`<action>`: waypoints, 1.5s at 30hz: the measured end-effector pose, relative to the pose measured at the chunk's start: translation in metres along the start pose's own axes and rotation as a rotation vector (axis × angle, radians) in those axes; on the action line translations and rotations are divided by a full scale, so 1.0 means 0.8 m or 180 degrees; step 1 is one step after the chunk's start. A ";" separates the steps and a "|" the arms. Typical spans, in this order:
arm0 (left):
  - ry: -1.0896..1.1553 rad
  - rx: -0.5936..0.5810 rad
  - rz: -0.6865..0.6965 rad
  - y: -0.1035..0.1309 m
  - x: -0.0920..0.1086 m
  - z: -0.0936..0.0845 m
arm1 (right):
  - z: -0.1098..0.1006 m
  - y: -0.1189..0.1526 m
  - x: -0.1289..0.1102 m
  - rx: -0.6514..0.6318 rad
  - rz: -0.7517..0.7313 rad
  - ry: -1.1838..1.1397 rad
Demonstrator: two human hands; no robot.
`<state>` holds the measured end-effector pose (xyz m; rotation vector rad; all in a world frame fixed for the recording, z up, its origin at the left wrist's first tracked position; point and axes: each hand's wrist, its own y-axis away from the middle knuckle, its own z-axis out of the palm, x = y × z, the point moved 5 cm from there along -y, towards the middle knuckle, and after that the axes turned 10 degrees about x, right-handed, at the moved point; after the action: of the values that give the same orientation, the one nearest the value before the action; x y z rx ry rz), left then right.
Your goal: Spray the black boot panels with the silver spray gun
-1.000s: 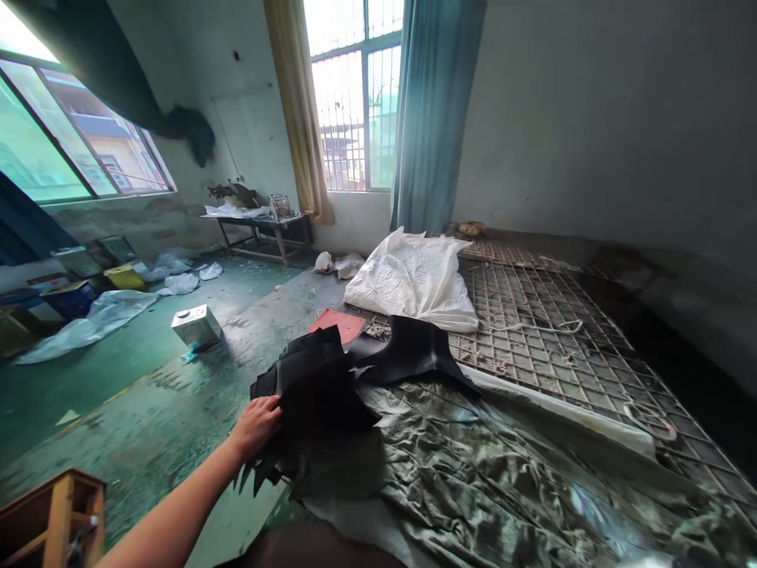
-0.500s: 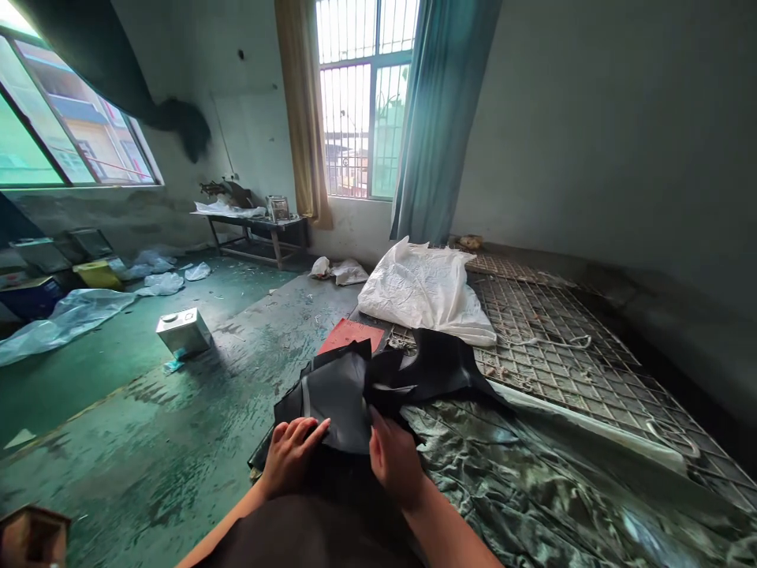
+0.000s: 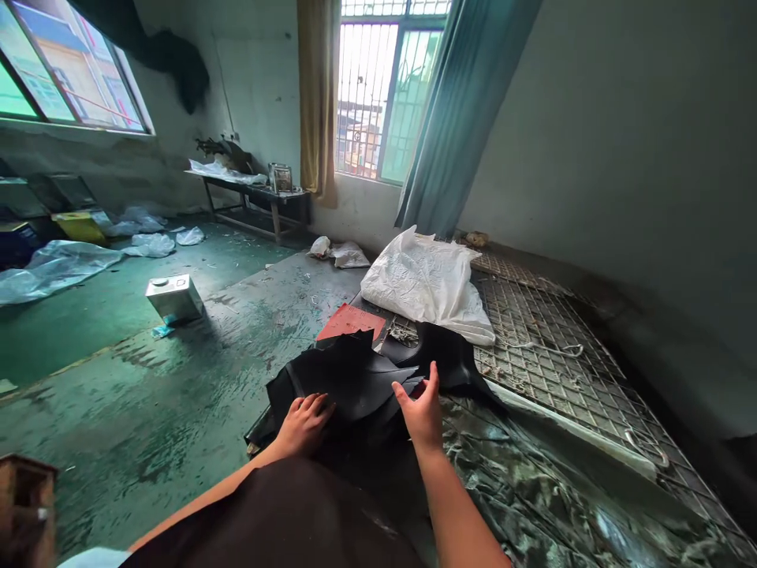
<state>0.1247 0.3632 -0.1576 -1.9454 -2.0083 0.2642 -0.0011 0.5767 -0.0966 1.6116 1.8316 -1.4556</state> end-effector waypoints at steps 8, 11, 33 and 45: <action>0.0044 0.0033 0.0067 0.008 -0.039 -0.021 | -0.016 0.026 -0.070 -0.0374 -0.1507 -0.0264; 0.0055 0.0037 0.0071 0.021 -0.065 -0.020 | -0.022 0.057 -0.061 -0.0806 -0.2414 0.0076; 0.0281 0.0188 0.0027 -0.008 -0.113 -0.037 | 0.012 -0.049 -0.106 -0.0694 -0.2011 0.0071; 0.0257 0.0131 0.0216 0.061 -0.096 0.055 | 0.006 0.077 0.001 -0.1283 -0.0248 0.0055</action>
<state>0.1554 0.2938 -0.2239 -1.9692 -1.8743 0.2377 0.0506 0.5647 -0.1287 1.3695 2.0548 -1.0141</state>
